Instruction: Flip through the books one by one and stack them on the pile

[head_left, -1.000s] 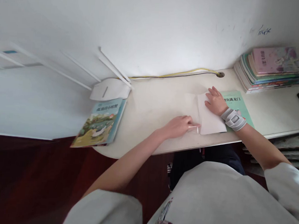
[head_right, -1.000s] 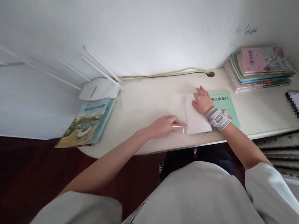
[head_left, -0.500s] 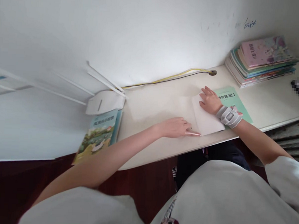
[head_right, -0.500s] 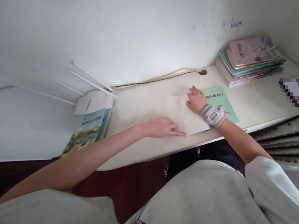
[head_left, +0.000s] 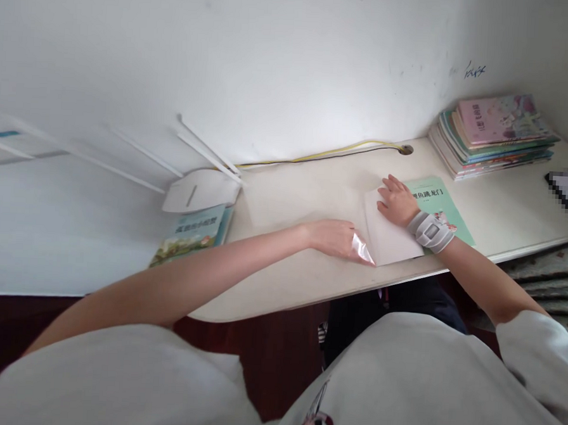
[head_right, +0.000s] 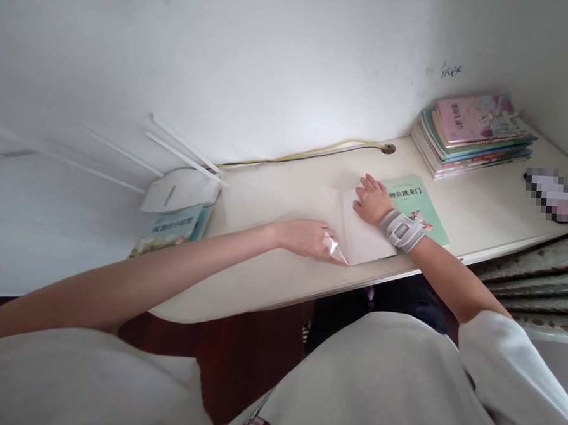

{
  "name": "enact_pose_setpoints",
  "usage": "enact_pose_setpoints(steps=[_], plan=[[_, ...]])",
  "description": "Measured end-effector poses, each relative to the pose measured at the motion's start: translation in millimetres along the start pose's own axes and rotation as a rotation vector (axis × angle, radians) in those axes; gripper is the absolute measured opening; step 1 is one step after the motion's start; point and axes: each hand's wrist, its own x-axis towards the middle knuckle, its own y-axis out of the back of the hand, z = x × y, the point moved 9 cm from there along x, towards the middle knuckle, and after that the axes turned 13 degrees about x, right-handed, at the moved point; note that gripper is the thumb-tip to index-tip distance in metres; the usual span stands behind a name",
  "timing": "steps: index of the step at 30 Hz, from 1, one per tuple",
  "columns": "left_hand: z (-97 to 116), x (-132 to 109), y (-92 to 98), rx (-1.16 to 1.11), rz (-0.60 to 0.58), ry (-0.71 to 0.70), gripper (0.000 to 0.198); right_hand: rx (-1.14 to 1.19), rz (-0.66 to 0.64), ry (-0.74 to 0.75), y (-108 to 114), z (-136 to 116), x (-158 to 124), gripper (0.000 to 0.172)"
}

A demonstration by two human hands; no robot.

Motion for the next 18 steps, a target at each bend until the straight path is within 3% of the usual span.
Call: enact_pose_setpoints(steps=[4, 7, 10, 12, 15, 17, 18], plan=[[-1, -1, -1.8, 0.005, -0.051, 0.022, 0.046, -0.008, 0.004, 0.007, 0, 1, 0, 0.038], [4, -8, 7.8, 0.035, 0.004, -0.022, 0.049, -0.004, 0.009, 0.008, 0, 3, 1, 0.039], [1, -25, 14.7, 0.050, 0.072, 0.054, 0.041, 0.010, 0.008, 0.000, 1, 3, 2, 0.038], [-4, -39, 15.2, 0.097, 0.136, 0.177, 0.034, 0.018, 0.004, -0.006, 1, 2, 2, 0.038], [-10, -60, 14.2, 0.182, 0.337, 0.491, 0.038, 0.018, 0.000, -0.013, 1, 1, 3, 0.037], [-10, -70, 2.9, 0.163, 0.435, 0.731, 0.042, 0.009, 0.003, -0.016, 1, 0, 4, 0.037], [-8, -68, -8.5, 0.135, 0.421, 0.797, 0.049, 0.001, 0.007, -0.016, 0, -1, 4, 0.037]])
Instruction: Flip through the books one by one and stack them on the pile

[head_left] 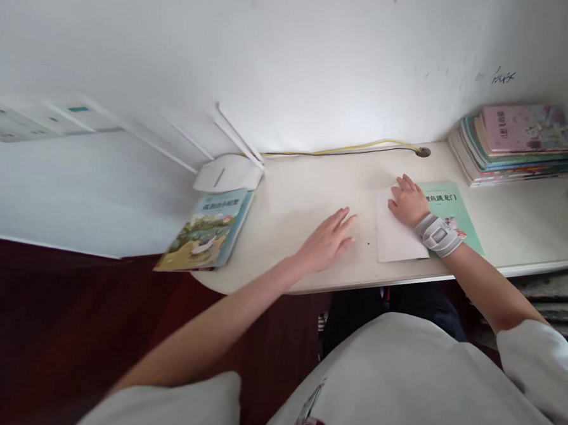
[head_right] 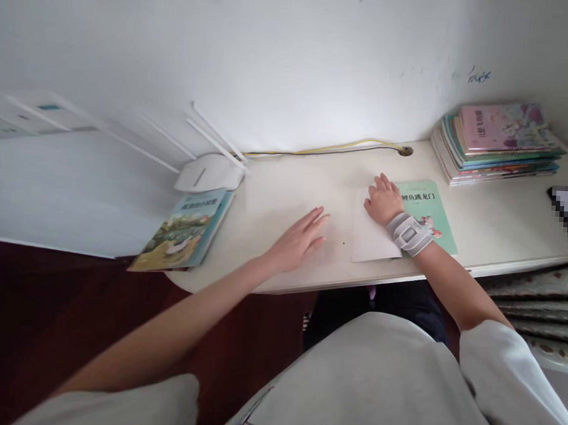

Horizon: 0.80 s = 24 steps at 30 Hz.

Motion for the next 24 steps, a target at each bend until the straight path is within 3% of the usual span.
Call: enact_pose_setpoints(steps=[3, 5, 14, 24], plan=[[15, -11, -30.9, 0.003, -0.114, 0.126, 0.069, -0.036, 0.006, 0.006, -2, -2, 0, 0.037], [22, -14, -40.5, 0.037, -0.146, 0.173, 0.071, -0.063, -0.005, 0.009, -5, -3, 0, 0.040], [29, -15, -39.3, 0.137, -0.169, 0.205, 0.074, -0.117, -0.054, 0.026, -16, -9, -1, 0.048], [30, -16, -37.8, 0.100, -0.155, 0.199, 0.075, -0.103, -0.054, -0.011, -24, -23, 4, 0.043]])
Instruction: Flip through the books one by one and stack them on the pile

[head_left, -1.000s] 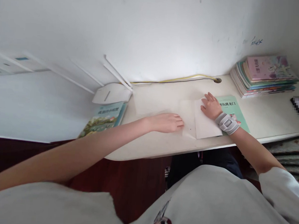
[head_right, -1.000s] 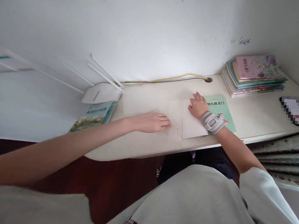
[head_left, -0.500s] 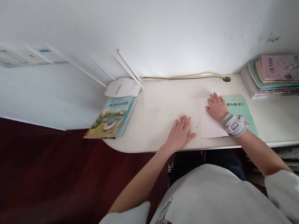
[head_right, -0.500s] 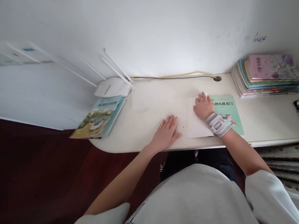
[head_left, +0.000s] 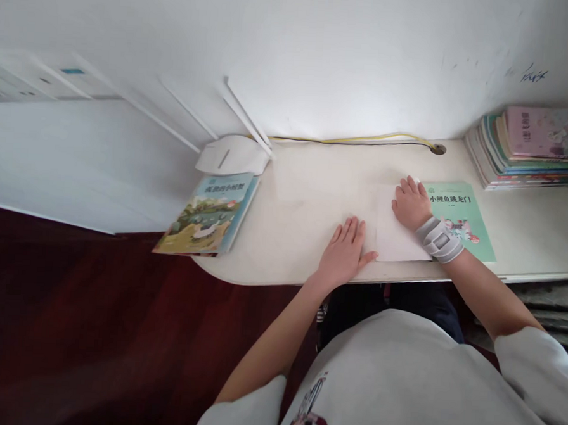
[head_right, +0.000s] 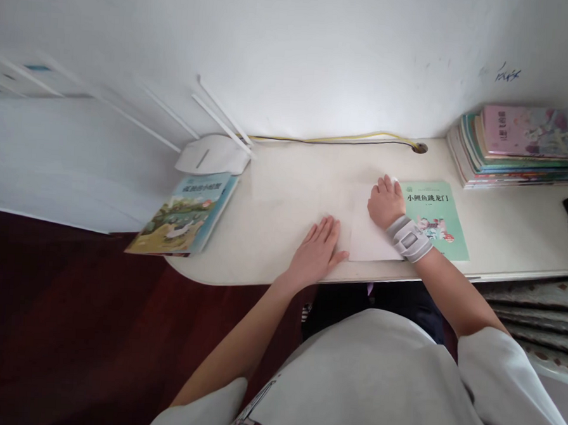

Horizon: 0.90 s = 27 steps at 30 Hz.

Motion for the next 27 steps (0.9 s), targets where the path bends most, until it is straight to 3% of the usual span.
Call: enact_pose_setpoints(steps=[5, 10, 13, 21, 25, 27], plan=[[-2, 0, -1.0, -0.014, 0.021, 0.016, 0.075, 0.251, 0.018, 0.029, 7, 25, 3, 0.047], [-2, -1, -4.3, -0.036, 0.026, 0.017, 0.074, 0.485, 0.012, 0.141, 11, 60, -10, 0.082], [-4, -1, -4.3, -0.031, 0.026, 0.025, 0.075, 0.422, -0.016, 0.184, 7, 60, -20, 0.091], [-4, -1, -1.4, -0.114, 0.051, 0.034, 0.076, 0.111, -0.095, 0.121, -4, 37, -24, 0.084], [-10, -3, -1.1, -0.349, 0.086, 0.070, 0.077, 0.003, -0.095, 0.106, -7, 32, -27, 0.075], [-22, -5, -1.2, -0.589, 0.128, 0.172, 0.074, -0.036, -0.087, 0.116, -7, 29, -28, 0.071]])
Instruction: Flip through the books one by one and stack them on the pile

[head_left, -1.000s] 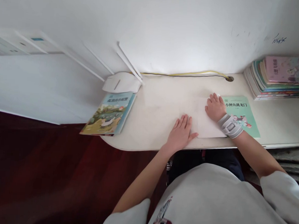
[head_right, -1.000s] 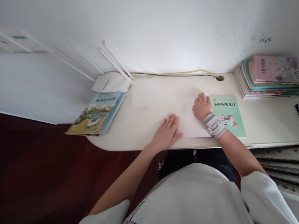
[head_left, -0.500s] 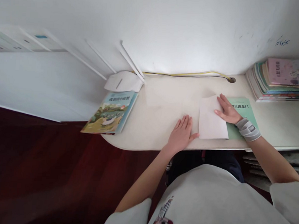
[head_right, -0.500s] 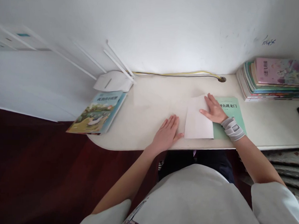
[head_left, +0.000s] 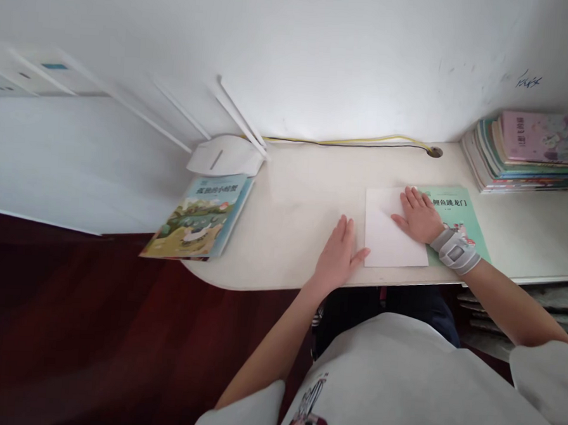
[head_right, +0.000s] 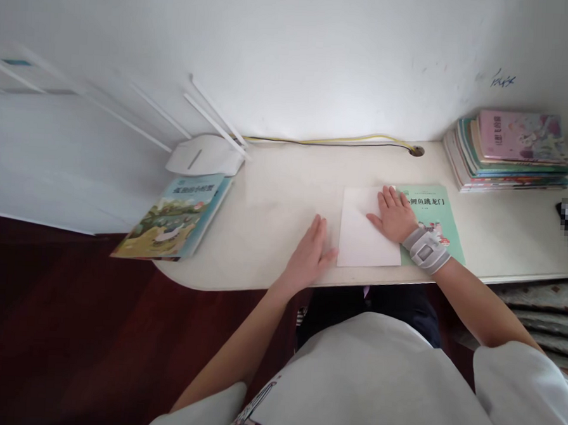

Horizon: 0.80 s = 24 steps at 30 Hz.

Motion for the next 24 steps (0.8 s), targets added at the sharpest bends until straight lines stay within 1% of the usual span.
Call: enact_pose_setpoints(steps=[4, 5, 6, 7, 8, 9, 11, 12, 13, 14, 16, 17, 19, 21, 22, 24], plan=[[-37, 0, 12.6, -0.573, 0.169, 0.321, 0.063, 0.012, 0.008, 0.031, -1, -3, 1, 0.077], [-44, 0, 13.4, -0.685, 0.184, 0.372, 0.064, 0.032, 0.006, 0.047, -2, -4, 1, 0.079], [-48, 1, 13.6, -0.763, 0.173, 0.404, 0.067, 0.056, 0.003, 0.066, -3, -6, 2, 0.082], [-50, 3, 13.4, -0.800, 0.131, 0.420, 0.070, 0.085, -0.001, 0.089, -4, -7, 2, 0.085], [-49, 6, 12.5, -0.788, 0.054, 0.417, 0.070, 0.119, -0.007, 0.114, -5, -9, 2, 0.088], [-46, 7, 11.2, -0.731, -0.044, 0.399, 0.066, 0.157, -0.017, 0.136, -5, -11, 2, 0.090], [-39, 9, 10.4, -0.545, -0.224, 0.335, 0.044, 0.240, -0.045, 0.172, -6, -14, 1, 0.094], [-37, 9, 11.4, -0.465, -0.277, 0.312, 0.032, 0.280, -0.068, 0.189, -6, -16, 0, 0.096], [-36, 8, 12.7, -0.420, -0.307, 0.309, 0.027, 0.317, -0.099, 0.210, -6, -19, -2, 0.097], [-36, 7, 13.9, -0.418, -0.317, 0.325, 0.030, 0.351, -0.139, 0.236, -7, -22, -4, 0.097], [-36, 3, 14.6, -0.508, -0.300, 0.376, 0.040, 0.412, -0.231, 0.300, -8, -34, -10, 0.098], [-37, 2, 15.5, -0.568, -0.265, 0.396, 0.044, 0.441, -0.275, 0.330, -9, -41, -14, 0.097], [-38, -2, 20.5, -0.677, -0.141, 0.415, 0.056, 0.498, -0.329, 0.367, -6, -53, -21, 0.093], [-40, -7, 26.5, -0.779, -0.009, 0.431, 0.069, 0.550, -0.333, 0.375, 2, -60, -29, 0.086], [-39, -10, 27.5, -0.834, 0.019, 0.433, 0.073, 0.568, -0.327, 0.377, 7, -61, -36, 0.084], [-29, -15, 28.2, -0.940, -0.002, 0.399, 0.078, 0.587, -0.320, 0.392, 16, -58, -56, 0.089]])
